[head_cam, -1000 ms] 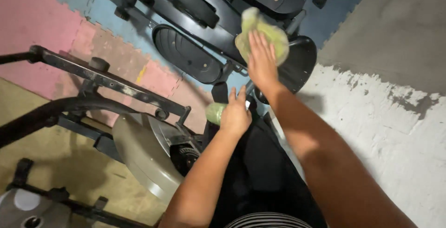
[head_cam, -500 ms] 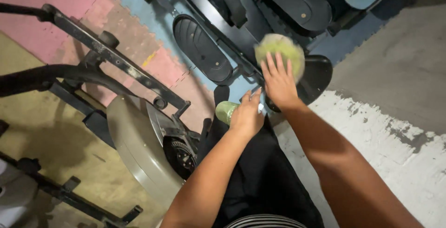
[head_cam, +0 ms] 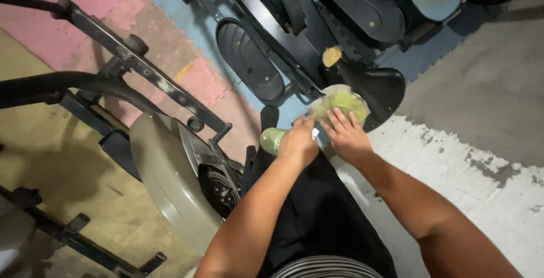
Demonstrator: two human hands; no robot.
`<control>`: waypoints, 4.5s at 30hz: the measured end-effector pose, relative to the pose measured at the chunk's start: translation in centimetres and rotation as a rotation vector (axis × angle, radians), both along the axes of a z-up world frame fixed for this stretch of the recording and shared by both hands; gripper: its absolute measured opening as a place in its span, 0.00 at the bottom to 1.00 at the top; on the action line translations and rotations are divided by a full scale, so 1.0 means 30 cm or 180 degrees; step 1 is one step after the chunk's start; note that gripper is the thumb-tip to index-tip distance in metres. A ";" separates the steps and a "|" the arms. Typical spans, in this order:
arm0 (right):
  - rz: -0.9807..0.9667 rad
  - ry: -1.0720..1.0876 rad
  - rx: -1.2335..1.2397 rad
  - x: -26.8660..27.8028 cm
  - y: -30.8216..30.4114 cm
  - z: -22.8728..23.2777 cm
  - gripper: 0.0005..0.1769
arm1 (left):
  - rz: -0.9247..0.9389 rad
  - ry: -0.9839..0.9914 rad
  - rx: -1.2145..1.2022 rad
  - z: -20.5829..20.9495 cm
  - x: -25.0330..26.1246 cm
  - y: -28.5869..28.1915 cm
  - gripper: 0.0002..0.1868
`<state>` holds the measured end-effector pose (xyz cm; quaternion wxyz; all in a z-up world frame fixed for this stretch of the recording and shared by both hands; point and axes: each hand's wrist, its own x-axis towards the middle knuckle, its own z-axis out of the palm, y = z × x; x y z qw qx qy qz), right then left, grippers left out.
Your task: Cleaning and wiping down various parts of an elliptical trainer machine.
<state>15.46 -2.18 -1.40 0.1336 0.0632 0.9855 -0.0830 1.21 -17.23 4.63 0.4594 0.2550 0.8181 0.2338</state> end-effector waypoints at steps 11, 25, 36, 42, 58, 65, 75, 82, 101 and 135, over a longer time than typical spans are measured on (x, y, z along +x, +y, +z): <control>0.0690 -0.0397 0.1882 -0.344 0.132 -0.044 0.34 | -0.0092 -0.0103 0.0043 -0.023 0.061 -0.011 0.38; 0.0175 -0.0296 0.0387 -0.002 0.006 0.001 0.32 | -0.0015 0.0141 0.0310 0.004 -0.056 0.030 0.36; -0.0269 -0.0003 0.0522 -0.178 0.052 -0.032 0.40 | -0.0456 -0.0018 0.0143 -0.047 0.009 0.075 0.37; -0.0966 0.0441 0.0041 0.197 -0.101 -0.056 0.33 | -0.0650 0.0063 0.0317 -0.045 -0.022 0.145 0.37; -0.2404 0.0523 -0.0513 -0.234 0.227 -0.060 0.33 | -0.0970 0.0686 0.0622 -0.068 -0.132 0.376 0.41; -0.3578 0.0776 -0.0384 -0.044 0.305 -0.055 0.29 | -0.1737 0.0692 -0.0062 -0.107 -0.122 0.486 0.44; -0.3501 0.0572 -0.0445 0.012 -0.231 -0.126 0.34 | -0.2857 0.1091 -0.1056 -0.132 -0.099 0.524 0.46; -0.3971 0.0988 -0.0048 -0.050 0.243 -0.110 0.32 | -0.2833 0.1215 -0.1114 -0.161 -0.079 0.499 0.40; -0.5254 0.2304 -0.2160 -0.016 -0.428 -0.365 0.42 | -0.2769 0.1212 -0.1517 -0.129 -0.080 0.557 0.42; -0.5662 0.2486 0.0630 -0.398 -0.346 -0.285 0.26 | -0.2418 0.0468 0.0652 -0.273 -0.780 0.126 0.38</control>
